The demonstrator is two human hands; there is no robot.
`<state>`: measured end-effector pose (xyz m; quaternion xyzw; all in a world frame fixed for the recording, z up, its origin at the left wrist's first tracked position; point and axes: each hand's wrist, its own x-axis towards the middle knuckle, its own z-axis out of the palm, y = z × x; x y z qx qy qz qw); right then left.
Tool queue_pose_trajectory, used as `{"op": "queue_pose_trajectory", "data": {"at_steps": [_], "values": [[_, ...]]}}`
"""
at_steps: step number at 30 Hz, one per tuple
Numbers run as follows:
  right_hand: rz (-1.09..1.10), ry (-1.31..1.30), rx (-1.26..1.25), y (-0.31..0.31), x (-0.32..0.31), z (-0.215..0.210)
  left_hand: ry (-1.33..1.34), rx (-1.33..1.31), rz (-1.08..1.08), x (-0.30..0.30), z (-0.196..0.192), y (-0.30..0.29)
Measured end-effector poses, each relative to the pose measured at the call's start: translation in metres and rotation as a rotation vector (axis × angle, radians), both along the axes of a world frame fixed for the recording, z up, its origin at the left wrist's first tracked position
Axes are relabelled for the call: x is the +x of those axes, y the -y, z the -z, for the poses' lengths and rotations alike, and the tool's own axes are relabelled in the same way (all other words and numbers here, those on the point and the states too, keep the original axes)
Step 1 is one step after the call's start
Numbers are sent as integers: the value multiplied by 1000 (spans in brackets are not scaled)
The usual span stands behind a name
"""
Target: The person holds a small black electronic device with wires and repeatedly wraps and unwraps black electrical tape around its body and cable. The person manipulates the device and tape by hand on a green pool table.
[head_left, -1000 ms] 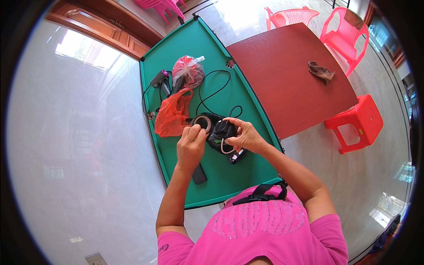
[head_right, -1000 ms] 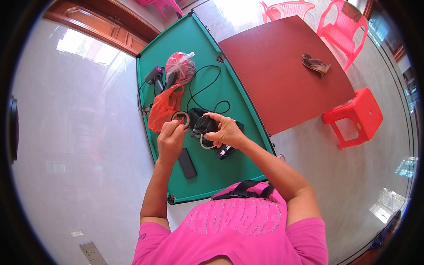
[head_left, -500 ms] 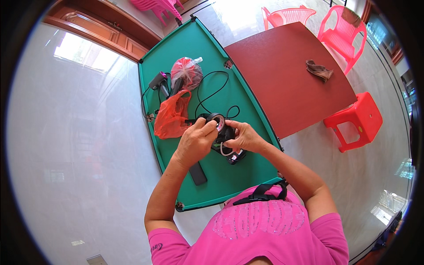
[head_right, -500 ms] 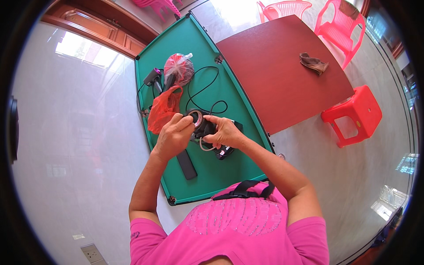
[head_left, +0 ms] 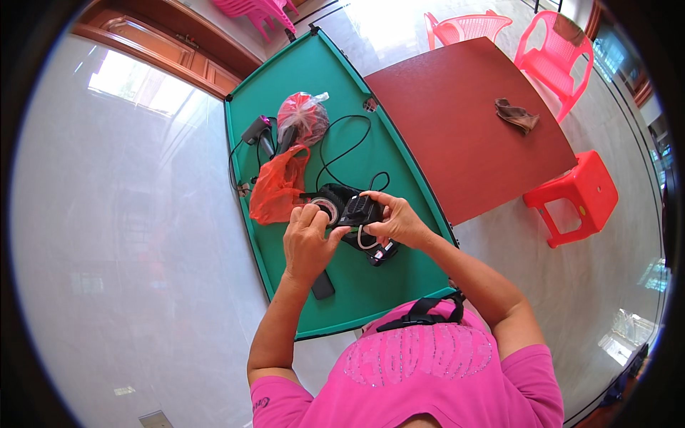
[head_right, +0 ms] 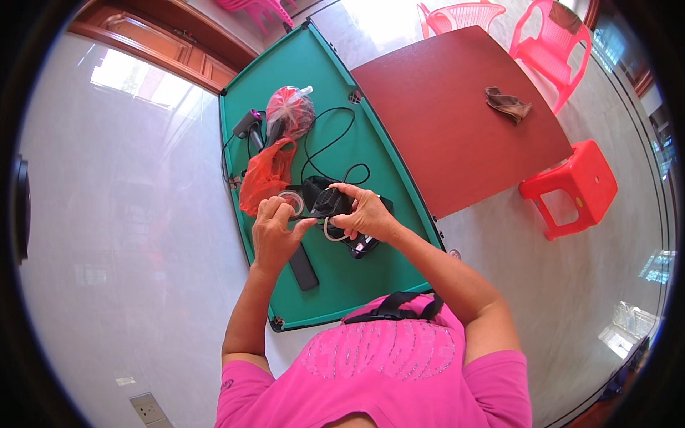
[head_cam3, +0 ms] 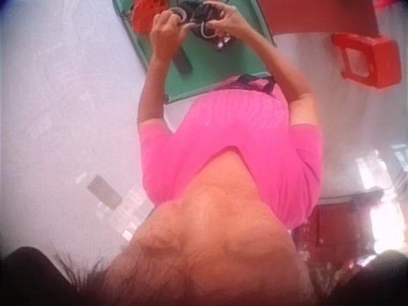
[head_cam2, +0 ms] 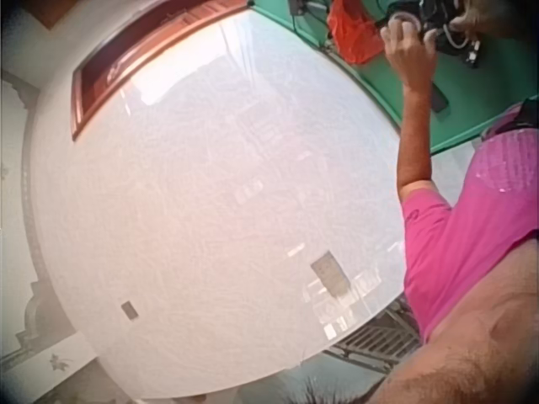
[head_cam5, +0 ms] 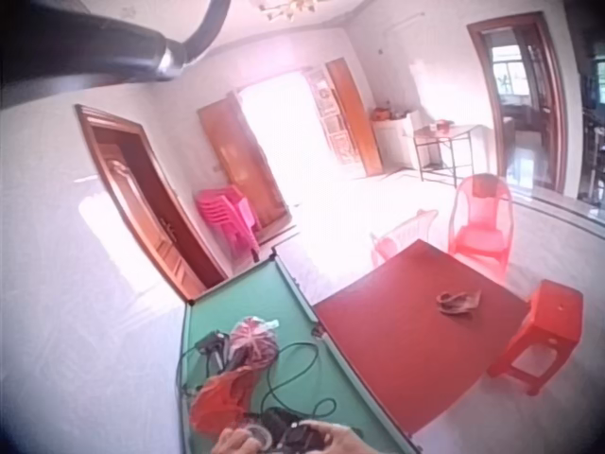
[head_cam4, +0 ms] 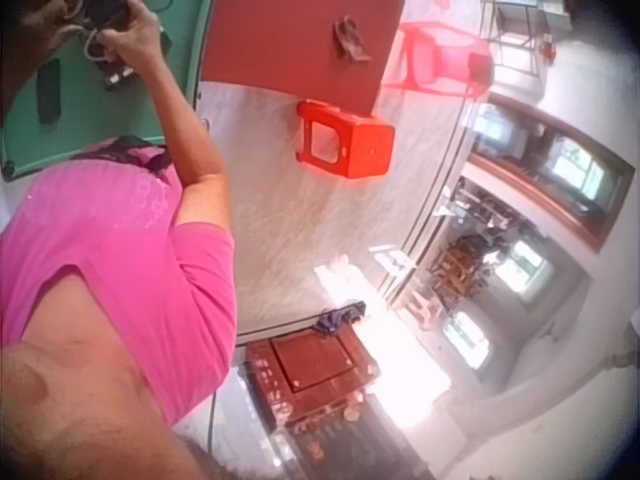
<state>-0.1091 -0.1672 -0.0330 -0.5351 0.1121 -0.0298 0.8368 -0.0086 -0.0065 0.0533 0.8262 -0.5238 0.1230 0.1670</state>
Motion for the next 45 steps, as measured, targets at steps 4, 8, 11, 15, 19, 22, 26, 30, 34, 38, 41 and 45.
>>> {"op": "queue_pose_trajectory", "data": {"at_steps": [4,8,11,15,19,22,26,30,34,38,41,45], "values": [[-1,-9,-6,-2,1,-2,18,-47,-52,-3,3,1],[-11,-6,-12,1,2,-4,60,-35,-67,-4,-1,5],[-19,3,30,2,1,-5,60,-35,-73,-5,-2,7],[-18,17,102,4,2,-7,26,-33,-130,-9,-5,11],[-23,3,189,7,5,-10,24,-21,-186,-11,-10,15],[-18,-1,306,11,6,-12,34,-7,-209,-11,-14,20],[-2,-7,373,15,9,-9,18,35,-277,-14,-17,29],[37,-5,431,16,11,-5,43,65,-298,-15,-17,33],[90,4,409,14,13,0,106,95,-325,-16,-18,36],[98,14,476,16,16,2,127,121,-369,-17,-17,37],[100,7,505,17,16,0,144,113,-375,-17,-18,39],[91,4,503,18,17,1,176,131,-358,-14,-18,39]]}}
